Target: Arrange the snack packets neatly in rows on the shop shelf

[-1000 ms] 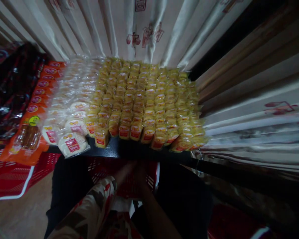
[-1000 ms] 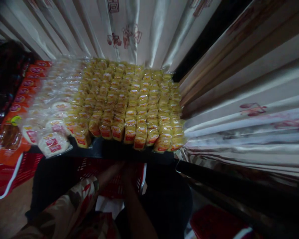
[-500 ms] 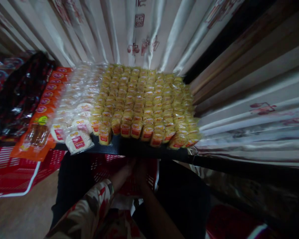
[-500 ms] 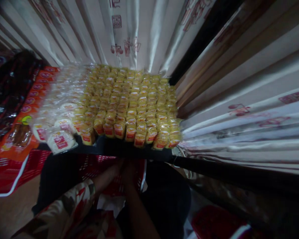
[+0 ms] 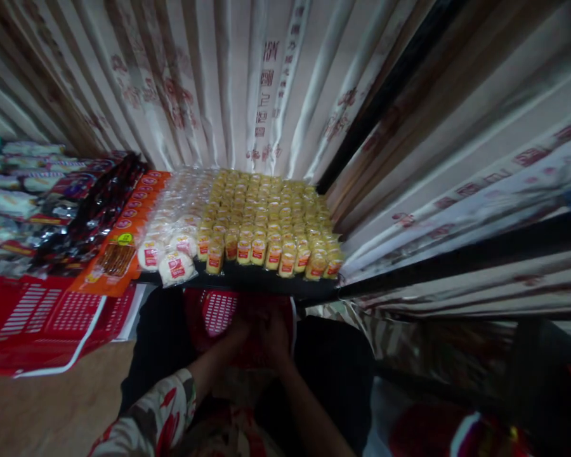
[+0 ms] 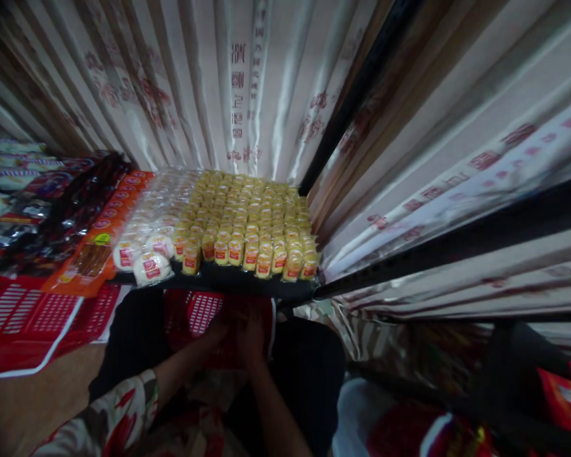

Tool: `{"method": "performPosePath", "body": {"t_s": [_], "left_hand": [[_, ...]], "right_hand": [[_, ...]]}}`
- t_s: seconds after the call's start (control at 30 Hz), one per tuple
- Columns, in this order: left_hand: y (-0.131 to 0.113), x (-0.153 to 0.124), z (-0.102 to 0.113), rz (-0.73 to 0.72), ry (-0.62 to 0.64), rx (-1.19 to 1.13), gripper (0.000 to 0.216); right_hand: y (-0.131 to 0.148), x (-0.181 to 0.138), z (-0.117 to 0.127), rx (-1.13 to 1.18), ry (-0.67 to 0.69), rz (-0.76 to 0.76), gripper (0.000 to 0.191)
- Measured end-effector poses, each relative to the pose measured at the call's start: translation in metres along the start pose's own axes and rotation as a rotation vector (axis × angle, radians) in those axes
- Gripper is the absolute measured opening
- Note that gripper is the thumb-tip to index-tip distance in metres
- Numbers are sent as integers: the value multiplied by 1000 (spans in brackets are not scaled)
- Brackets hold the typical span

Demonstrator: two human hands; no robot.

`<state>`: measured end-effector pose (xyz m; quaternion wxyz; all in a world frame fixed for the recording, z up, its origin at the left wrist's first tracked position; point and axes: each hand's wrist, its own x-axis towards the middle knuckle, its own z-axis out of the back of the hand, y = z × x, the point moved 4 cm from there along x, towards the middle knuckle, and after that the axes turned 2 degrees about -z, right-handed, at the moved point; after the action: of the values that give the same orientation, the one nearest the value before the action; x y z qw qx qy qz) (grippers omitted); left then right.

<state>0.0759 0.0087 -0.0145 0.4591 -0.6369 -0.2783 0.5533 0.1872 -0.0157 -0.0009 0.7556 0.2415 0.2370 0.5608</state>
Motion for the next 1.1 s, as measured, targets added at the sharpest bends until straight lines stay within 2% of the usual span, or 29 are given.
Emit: {"method": "performPosePath", "body": {"t_s": [0.07,0.17,0.3,0.6,0.73,0.9,1.1], "left_hand": [[-8,-9,6,-51,-16,-50,16],[-16,-24,13,-110,-7,-126,31],[-20,-38,20,-113,13,-190,36],[-38,-56,17,-105,54,-322,49],[-55,-62,18,-126,34,-363,53],[-73,-63,25,-145,-13,-363,48],[-88,-55,32,-181,-113,-301,47]], "right_hand": [[5,-3,12,89,0,-3,48],[12,-6,30,231,17,15,46],[19,-8,47,399,64,-21,52],[41,-10,62,852,25,-164,57],[50,-8,68,926,-13,-157,56],[53,-5,72,911,-18,-172,56],[58,-5,79,933,52,-188,64]]}}
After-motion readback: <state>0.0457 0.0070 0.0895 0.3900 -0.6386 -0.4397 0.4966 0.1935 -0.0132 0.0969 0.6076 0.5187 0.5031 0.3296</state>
